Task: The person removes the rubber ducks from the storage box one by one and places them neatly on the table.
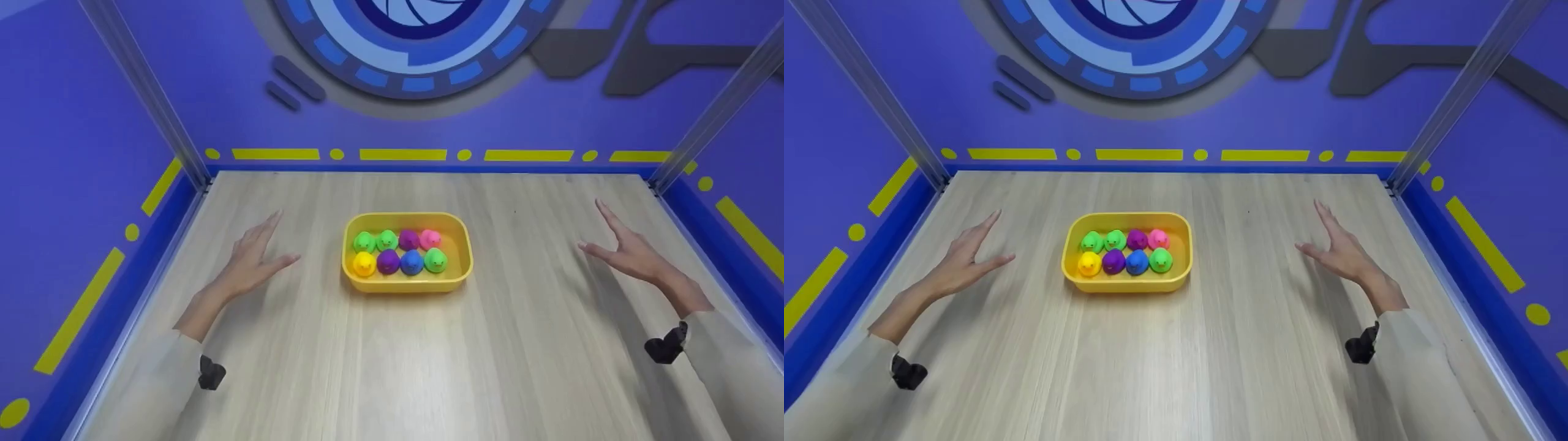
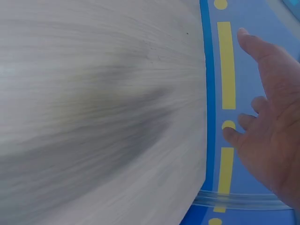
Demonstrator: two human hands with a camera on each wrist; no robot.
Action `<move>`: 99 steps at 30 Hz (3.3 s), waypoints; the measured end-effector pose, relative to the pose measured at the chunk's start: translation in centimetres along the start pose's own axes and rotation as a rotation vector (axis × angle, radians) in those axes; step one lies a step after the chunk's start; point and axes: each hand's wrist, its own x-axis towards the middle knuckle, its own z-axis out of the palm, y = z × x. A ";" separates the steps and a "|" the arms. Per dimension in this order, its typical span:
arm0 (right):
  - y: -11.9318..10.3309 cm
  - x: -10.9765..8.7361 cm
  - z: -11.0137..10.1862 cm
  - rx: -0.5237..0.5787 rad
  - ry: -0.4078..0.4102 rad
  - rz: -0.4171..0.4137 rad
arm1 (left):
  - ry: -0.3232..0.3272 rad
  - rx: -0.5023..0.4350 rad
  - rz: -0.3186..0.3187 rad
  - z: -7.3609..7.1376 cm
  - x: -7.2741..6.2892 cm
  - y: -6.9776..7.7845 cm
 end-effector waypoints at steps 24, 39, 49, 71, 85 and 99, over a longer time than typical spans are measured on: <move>-0.9 0.8 2.5 0.168 -0.065 -0.043 | -0.041 -0.227 -0.044 3.5 0.5 0.7; -2.7 1.8 4.3 0.167 -0.097 -0.089 | -0.105 -0.372 -0.009 6.1 1.6 1.5; -5.7 2.6 6.5 0.138 -0.166 -0.195 | -0.167 -0.516 -0.045 7.5 2.4 2.5; -15.2 8.2 9.0 0.075 -0.254 -0.311 | -0.157 -0.599 -0.022 8.2 4.2 3.1; -17.1 9.5 12.4 -0.006 -0.395 -0.320 | -0.191 -0.641 -0.061 8.4 4.2 2.8; -18.0 10.4 15.8 -0.429 -0.350 -0.342 | -0.225 -0.680 -0.069 8.8 4.5 2.4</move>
